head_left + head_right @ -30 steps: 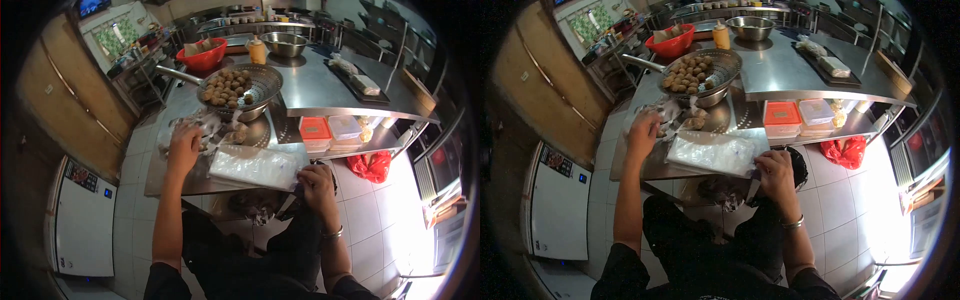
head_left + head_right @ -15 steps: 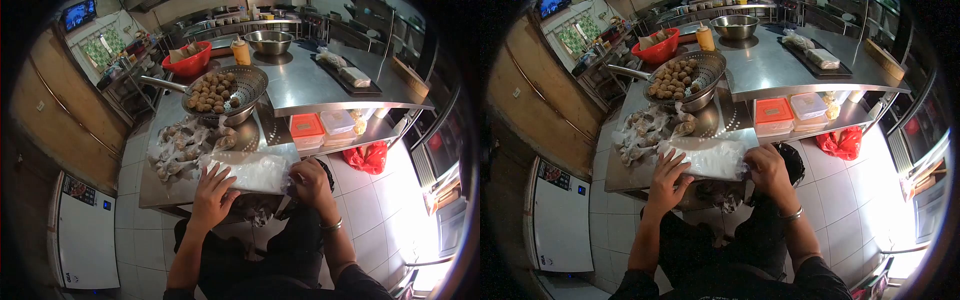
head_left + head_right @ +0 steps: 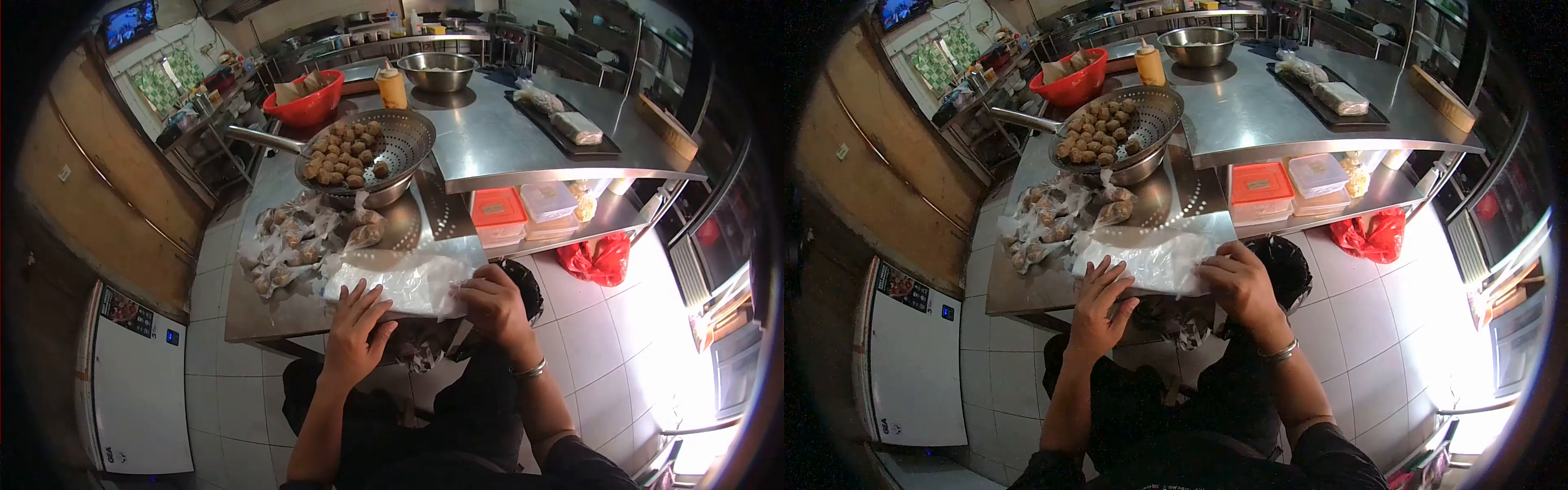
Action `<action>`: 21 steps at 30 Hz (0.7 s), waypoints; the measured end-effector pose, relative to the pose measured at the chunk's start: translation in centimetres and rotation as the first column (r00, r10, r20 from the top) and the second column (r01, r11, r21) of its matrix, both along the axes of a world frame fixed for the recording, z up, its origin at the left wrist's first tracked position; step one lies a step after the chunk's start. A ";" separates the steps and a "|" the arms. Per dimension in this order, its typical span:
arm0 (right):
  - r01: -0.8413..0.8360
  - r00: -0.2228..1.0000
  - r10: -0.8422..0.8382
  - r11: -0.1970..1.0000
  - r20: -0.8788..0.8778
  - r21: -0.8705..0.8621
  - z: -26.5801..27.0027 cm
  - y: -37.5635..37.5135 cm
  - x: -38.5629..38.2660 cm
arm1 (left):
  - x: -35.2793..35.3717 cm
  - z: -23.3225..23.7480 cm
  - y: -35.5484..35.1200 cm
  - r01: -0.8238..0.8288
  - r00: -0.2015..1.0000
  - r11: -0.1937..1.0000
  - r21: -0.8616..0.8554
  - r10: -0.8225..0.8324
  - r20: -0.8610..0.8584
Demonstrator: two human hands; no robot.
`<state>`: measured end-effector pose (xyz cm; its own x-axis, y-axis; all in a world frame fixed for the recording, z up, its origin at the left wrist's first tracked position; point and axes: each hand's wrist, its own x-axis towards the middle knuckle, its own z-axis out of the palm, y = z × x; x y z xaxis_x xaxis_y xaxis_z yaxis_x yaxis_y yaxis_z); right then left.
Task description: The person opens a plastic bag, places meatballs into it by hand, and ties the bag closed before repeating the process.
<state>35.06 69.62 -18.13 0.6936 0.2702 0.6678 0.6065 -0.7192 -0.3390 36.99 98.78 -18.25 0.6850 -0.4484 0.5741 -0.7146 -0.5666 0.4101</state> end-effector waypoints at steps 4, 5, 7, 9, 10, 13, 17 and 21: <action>0.097 0.993 -0.097 0.995 -0.061 0.002 -0.3 -0.9 -0.4 | 0.1 -0.4 0.2 0.013 0.998 1.000 -0.014 -0.014 -0.058; 0.071 0.997 -0.071 0.997 -0.026 0.004 -0.2 -1.1 -0.4 | 0.2 -0.4 0.1 0.018 0.998 1.000 -0.016 -0.019 -0.058; 0.052 0.999 -0.052 0.999 0.007 0.003 0.1 -1.5 -0.9 | 0.0 -0.2 -0.1 0.005 0.999 1.000 0.022 -0.004 -0.046; 0.095 0.993 -0.097 0.995 0.061 0.023 0.8 -1.8 -2.0 | -0.1 -0.1 -0.3 -0.010 1.000 0.998 0.058 0.011 -0.016; 0.099 0.993 -0.100 0.995 0.061 0.021 1.2 -2.0 -2.9 | -0.2 0.1 -0.4 -0.033 0.999 0.995 0.095 0.031 0.018; 0.219 0.968 -0.217 0.976 0.129 -0.001 3.3 -2.5 -6.5 | -2.4 2.6 -1.9 0.041 0.999 0.998 0.053 -0.042 -0.001; -0.244 0.967 0.238 0.968 -0.088 -0.065 6.4 1.5 -11.1 | -6.4 3.7 -4.9 0.361 0.917 0.896 -0.257 -0.391 -0.078; -0.257 0.965 0.256 0.966 -0.054 -0.009 6.8 2.3 -12.3 | -7.8 1.3 -4.3 0.489 0.755 0.821 -0.294 -0.568 -0.327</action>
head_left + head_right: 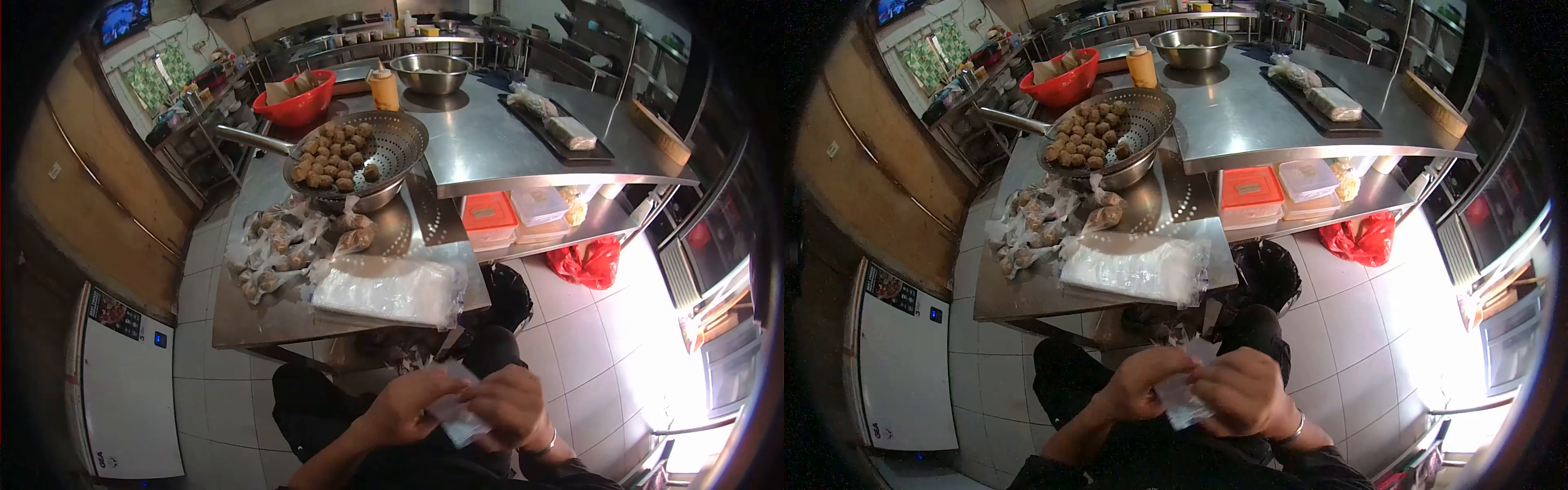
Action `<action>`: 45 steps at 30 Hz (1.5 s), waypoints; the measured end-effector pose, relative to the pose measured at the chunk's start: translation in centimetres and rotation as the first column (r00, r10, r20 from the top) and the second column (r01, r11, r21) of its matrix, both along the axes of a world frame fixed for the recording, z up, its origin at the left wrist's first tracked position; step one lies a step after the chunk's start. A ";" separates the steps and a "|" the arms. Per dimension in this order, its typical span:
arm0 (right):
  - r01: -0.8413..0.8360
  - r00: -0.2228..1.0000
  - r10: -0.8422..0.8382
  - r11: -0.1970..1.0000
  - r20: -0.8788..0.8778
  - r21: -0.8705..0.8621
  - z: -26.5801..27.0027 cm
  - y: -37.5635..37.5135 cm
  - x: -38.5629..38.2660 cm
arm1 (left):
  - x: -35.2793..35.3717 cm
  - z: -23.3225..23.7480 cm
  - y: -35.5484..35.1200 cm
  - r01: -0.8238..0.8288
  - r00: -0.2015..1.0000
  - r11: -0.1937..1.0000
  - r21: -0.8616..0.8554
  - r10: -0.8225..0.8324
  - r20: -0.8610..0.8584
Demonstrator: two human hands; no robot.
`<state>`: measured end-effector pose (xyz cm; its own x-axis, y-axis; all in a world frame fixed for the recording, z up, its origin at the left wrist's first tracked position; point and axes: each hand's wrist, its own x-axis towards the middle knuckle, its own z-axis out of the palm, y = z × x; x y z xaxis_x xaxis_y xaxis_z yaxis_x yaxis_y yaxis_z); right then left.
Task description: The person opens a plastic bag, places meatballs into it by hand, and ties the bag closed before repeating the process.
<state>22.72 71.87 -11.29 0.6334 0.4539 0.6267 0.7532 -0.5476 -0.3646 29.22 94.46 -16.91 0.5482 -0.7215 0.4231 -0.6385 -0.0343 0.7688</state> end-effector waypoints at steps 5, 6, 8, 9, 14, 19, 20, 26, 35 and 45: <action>0.610 0.749 -0.395 0.725 -0.532 0.320 -0.6 0.4 0.0 | -1.6 -1.5 3.2 -0.119 0.839 0.979 0.165 0.188 -0.510; 0.656 0.714 -0.422 0.684 -0.559 0.321 -1.3 0.4 0.6 | -1.7 -2.5 3.8 -0.217 0.745 0.976 -0.035 0.142 -0.652; 0.658 0.694 -0.445 0.711 -0.567 0.247 -1.8 1.0 1.2 | -2.1 -2.6 4.9 -0.342 0.643 0.915 -0.215 0.061 -0.764; 0.661 0.671 -0.475 0.730 -0.569 0.171 -1.8 1.4 1.4 | -2.4 -2.4 5.6 -0.429 0.546 0.888 -0.167 0.108 -0.831; 0.287 0.952 -0.273 0.953 -0.139 0.097 -3.3 6.1 0.2 | -4.2 -3.2 8.3 -0.508 0.478 0.859 0.066 0.344 -0.808; 0.092 0.757 0.000 0.990 -0.653 0.106 -6.8 10.2 -1.0 | -6.5 -2.5 7.7 -0.515 0.535 0.805 0.295 0.570 -0.624; 0.101 0.831 0.015 0.979 -0.556 0.177 -6.8 10.5 -0.6 | -6.7 -2.4 7.7 -0.534 0.547 0.797 0.281 0.579 -0.604; 0.058 0.883 -0.085 0.996 -0.461 -0.073 -6.3 9.8 0.5 | -6.5 -2.1 8.8 -0.567 0.591 0.676 0.471 0.732 -0.339; -0.200 0.896 0.060 0.939 -0.440 -0.279 -6.4 11.1 2.5 | -6.3 -0.7 10.0 -0.571 0.785 0.772 0.279 0.613 -0.088; -0.044 0.958 -0.024 0.972 -0.285 -0.231 8.1 7.7 16.3 | -6.5 -1.7 13.3 -0.663 0.638 0.714 0.224 0.696 -0.331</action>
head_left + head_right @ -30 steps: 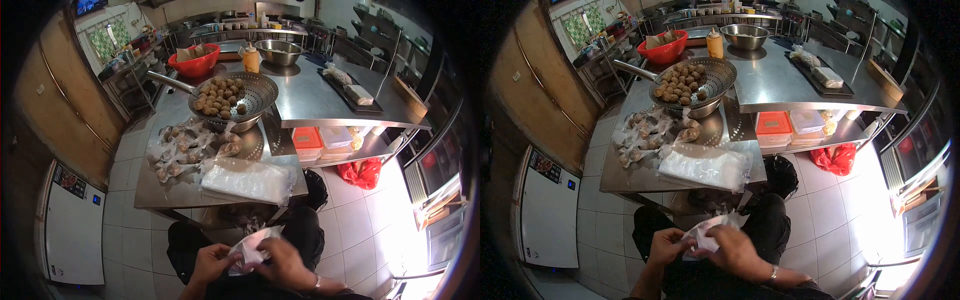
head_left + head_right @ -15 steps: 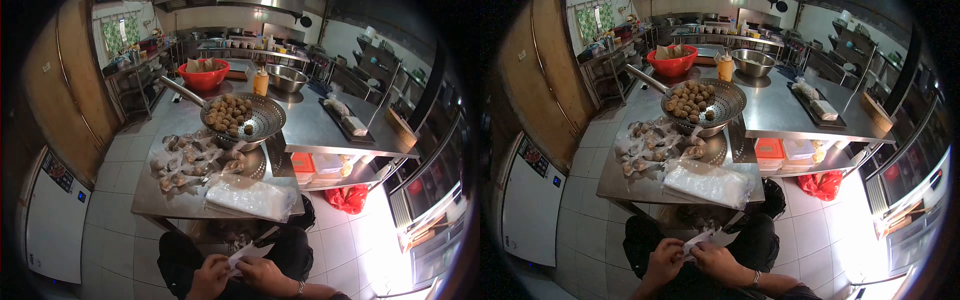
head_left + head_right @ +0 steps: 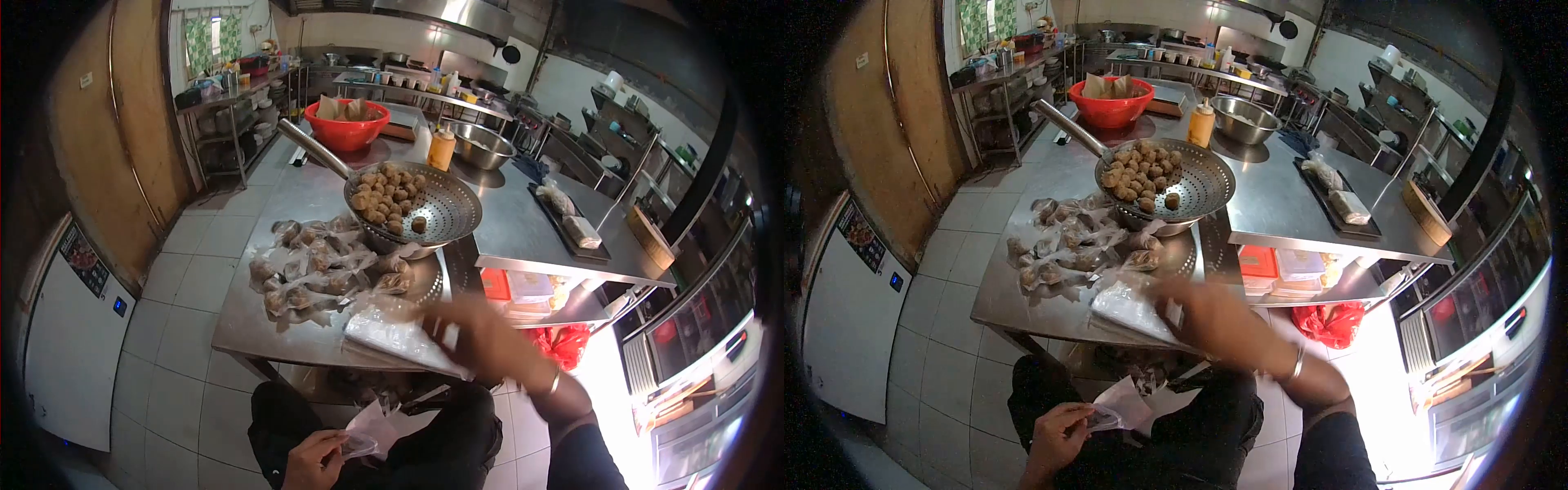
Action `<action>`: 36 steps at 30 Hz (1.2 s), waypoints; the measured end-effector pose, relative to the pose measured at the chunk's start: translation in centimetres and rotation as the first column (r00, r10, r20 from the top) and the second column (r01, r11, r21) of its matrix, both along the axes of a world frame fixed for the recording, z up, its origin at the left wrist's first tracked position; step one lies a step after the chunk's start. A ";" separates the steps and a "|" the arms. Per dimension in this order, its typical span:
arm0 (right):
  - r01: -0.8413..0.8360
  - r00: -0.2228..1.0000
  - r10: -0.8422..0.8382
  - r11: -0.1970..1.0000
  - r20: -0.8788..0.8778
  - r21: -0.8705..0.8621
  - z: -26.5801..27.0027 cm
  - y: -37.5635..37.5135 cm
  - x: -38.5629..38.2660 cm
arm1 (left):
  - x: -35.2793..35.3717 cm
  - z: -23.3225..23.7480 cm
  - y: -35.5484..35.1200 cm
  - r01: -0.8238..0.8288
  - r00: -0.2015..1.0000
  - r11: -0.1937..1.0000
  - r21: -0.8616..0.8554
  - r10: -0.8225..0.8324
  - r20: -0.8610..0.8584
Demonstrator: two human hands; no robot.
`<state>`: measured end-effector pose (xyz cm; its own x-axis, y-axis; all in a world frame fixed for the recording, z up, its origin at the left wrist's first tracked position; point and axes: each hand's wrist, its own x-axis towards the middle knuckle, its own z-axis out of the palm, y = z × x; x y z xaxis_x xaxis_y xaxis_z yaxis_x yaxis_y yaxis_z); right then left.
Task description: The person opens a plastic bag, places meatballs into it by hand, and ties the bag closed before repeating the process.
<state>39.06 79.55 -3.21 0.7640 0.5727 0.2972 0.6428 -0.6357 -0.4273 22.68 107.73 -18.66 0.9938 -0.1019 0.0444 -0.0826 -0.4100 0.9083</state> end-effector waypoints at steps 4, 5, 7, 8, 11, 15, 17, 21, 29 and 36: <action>0.187 0.980 -0.177 0.974 0.089 -0.128 1.8 -1.5 15.0 | -0.2 -0.3 0.0 0.009 0.994 0.997 -0.072 -0.017 -0.108; 0.184 0.981 -0.173 0.975 0.092 -0.127 0.8 -1.6 17.9 | -0.1 -0.3 -0.2 0.001 0.992 0.993 -0.116 -0.016 -0.127; 0.254 0.967 -0.248 0.906 0.060 -0.340 -1.0 -0.8 21.7 | -0.1 -0.2 -0.5 0.000 0.993 0.996 -0.094 -0.011 -0.119; 0.249 0.968 -0.244 0.908 0.058 -0.338 -1.1 0.4 22.6 | 0.0 -0.1 -0.6 0.001 0.993 0.997 -0.073 -0.010 -0.114; 0.254 0.955 -0.297 0.809 0.004 -0.530 -1.4 3.3 23.4 | -0.1 0.0 -1.3 -0.083 0.992 0.988 -0.129 0.069 -0.108; 0.257 0.966 -0.213 0.761 0.145 -0.595 -2.5 2.6 25.8 | 0.0 -0.5 -1.1 -0.144 0.990 0.979 -0.143 0.143 -0.015; 0.262 0.964 -0.227 0.725 0.138 -0.637 -2.0 2.1 25.9 | 0.0 -0.3 -0.7 -0.148 0.988 0.987 -0.070 0.150 0.035; 0.286 0.956 -0.266 0.758 0.122 -0.586 -2.2 -0.5 26.5 | 0.2 -2.7 -0.5 -0.214 0.974 0.962 -0.171 0.224 0.042; 0.106 0.923 0.071 0.897 -0.379 0.428 4.5 0.3 6.1 | 1.4 -3.6 -2.3 -0.146 0.984 0.985 -0.090 0.154 0.089; 0.074 0.775 0.186 0.922 -0.604 0.379 -8.5 4.5 -8.5 | 0.7 -1.4 -5.0 -0.044 0.999 0.987 -0.154 0.047 0.016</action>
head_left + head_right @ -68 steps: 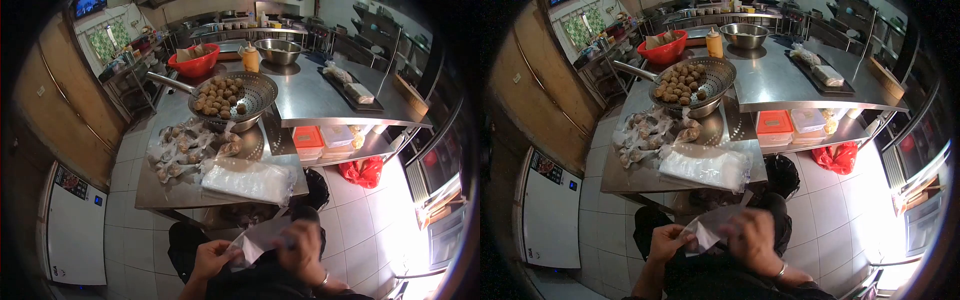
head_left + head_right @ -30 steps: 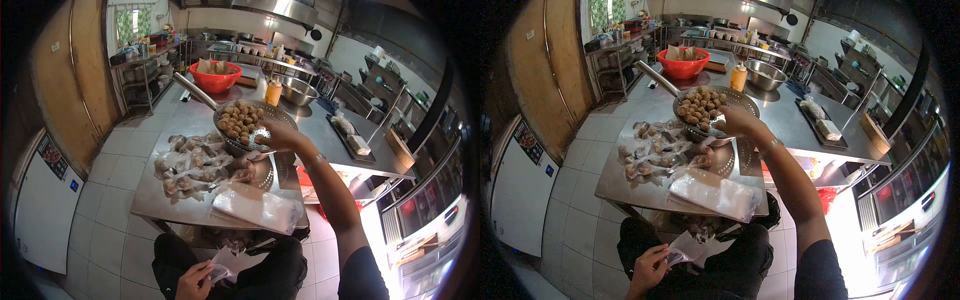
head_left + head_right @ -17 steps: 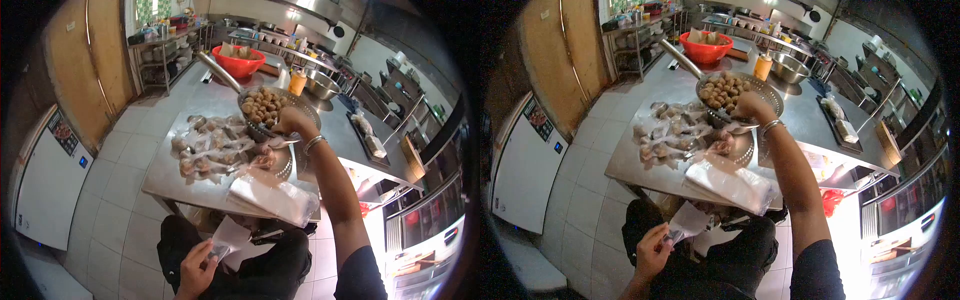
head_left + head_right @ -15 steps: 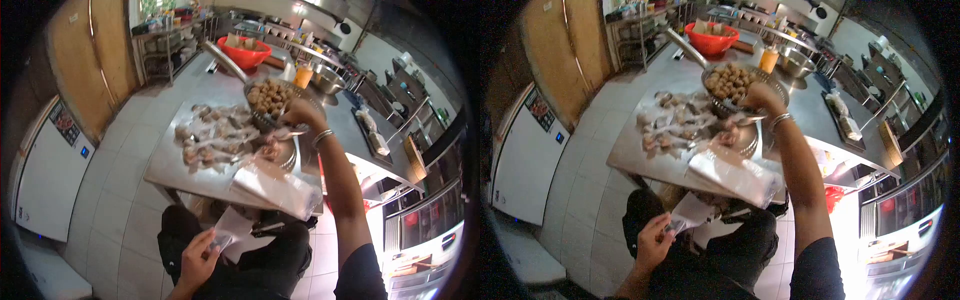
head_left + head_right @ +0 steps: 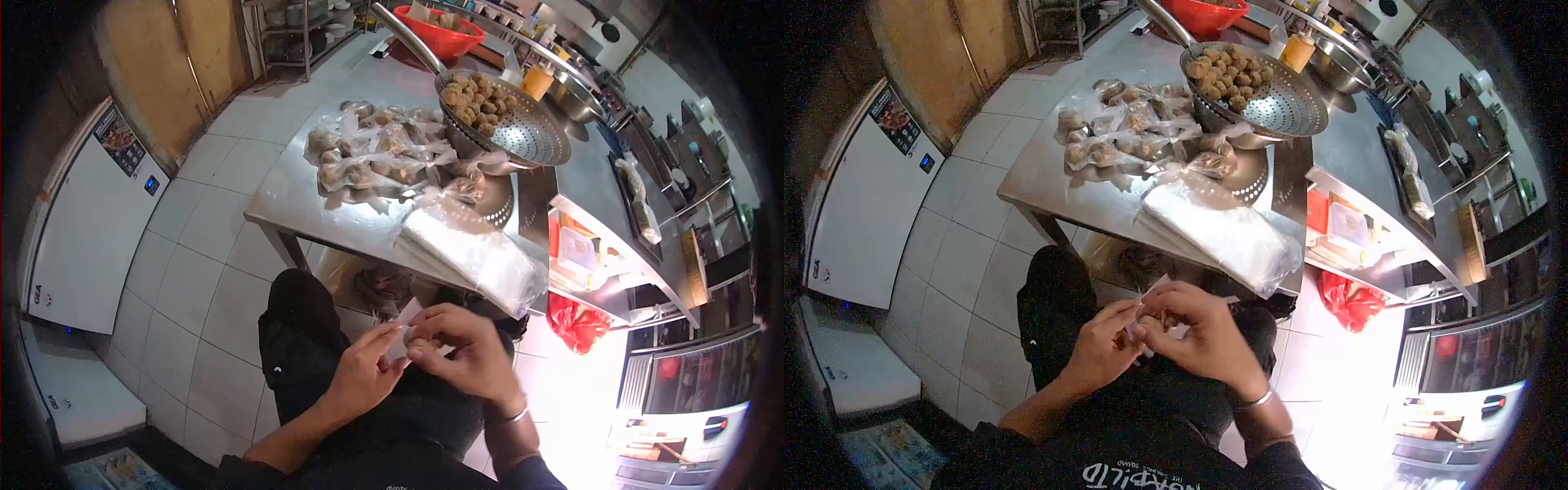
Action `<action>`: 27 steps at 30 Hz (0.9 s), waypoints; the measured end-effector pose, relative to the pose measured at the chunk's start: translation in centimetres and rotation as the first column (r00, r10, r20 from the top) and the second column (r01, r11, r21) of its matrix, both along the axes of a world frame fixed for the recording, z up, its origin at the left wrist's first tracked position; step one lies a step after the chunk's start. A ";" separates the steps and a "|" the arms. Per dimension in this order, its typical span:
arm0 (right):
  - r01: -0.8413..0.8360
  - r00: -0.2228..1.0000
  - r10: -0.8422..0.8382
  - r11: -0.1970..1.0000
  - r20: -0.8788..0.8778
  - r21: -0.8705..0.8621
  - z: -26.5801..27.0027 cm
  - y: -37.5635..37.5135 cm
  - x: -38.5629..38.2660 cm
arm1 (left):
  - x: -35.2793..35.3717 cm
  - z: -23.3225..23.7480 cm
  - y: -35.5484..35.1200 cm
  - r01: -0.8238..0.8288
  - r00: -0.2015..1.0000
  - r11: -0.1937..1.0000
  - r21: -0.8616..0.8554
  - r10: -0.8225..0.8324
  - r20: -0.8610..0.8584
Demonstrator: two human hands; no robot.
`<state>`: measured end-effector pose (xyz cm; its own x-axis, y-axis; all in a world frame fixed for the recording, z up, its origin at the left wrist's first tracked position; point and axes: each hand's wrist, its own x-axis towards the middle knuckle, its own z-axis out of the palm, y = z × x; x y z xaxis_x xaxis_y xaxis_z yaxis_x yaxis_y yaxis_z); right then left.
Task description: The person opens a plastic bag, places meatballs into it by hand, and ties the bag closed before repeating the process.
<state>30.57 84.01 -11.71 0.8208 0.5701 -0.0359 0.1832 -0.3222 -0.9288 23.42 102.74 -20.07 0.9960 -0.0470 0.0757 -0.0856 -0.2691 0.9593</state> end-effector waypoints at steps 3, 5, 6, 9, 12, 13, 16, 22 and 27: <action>0.078 0.996 -0.075 0.994 0.052 -0.071 -3.7 0.3 -2.8 | -0.3 -0.7 -0.6 -0.018 0.995 0.998 0.057 0.012 0.103; 0.169 0.952 -0.158 0.985 0.263 -0.020 -5.6 0.5 -4.4 | -0.5 -0.8 -1.0 -0.001 0.998 1.000 0.026 0.000 0.058; 0.177 0.951 -0.167 0.984 0.260 -0.017 -5.8 0.5 -5.1 | -0.6 -0.8 -1.1 0.009 1.000 1.000 -0.011 -0.009 0.017; 0.286 0.941 -0.251 0.948 0.228 -0.138 -5.9 0.6 -6.1 | -0.7 -0.8 -1.8 0.037 0.997 0.999 0.014 -0.036 -0.063; 0.324 0.898 -0.230 0.922 0.374 -0.213 -6.5 0.5 -6.5 | -0.9 -1.8 -1.9 0.072 0.995 0.987 0.141 -0.081 0.063; 0.340 0.859 -0.221 0.921 0.461 -0.192 -6.7 0.4 -6.5 | -1.0 -1.5 -1.9 0.072 0.995 0.987 0.143 -0.082 0.064; 0.339 0.813 -0.152 0.908 0.561 -0.245 -7.8 0.0 -6.5 | -1.0 -0.7 -1.8 0.081 0.995 0.997 0.017 -0.080 -0.059; 0.167 0.791 0.157 0.875 0.591 -0.455 -6.0 -1.0 -6.4 | -1.1 -1.6 -0.9 0.136 0.988 0.990 -0.030 -0.138 -0.074; -0.004 0.767 0.367 0.824 0.526 -0.567 -6.1 -3.2 -6.4 | -0.7 -2.3 1.7 0.283 0.769 0.856 -0.433 -0.472 -0.431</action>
<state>24.18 80.77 -17.83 0.6502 0.7549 0.0860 0.7378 -0.6002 -0.3091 22.74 104.47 -22.32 0.7959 -0.4943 -0.3495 0.4085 0.0123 0.9127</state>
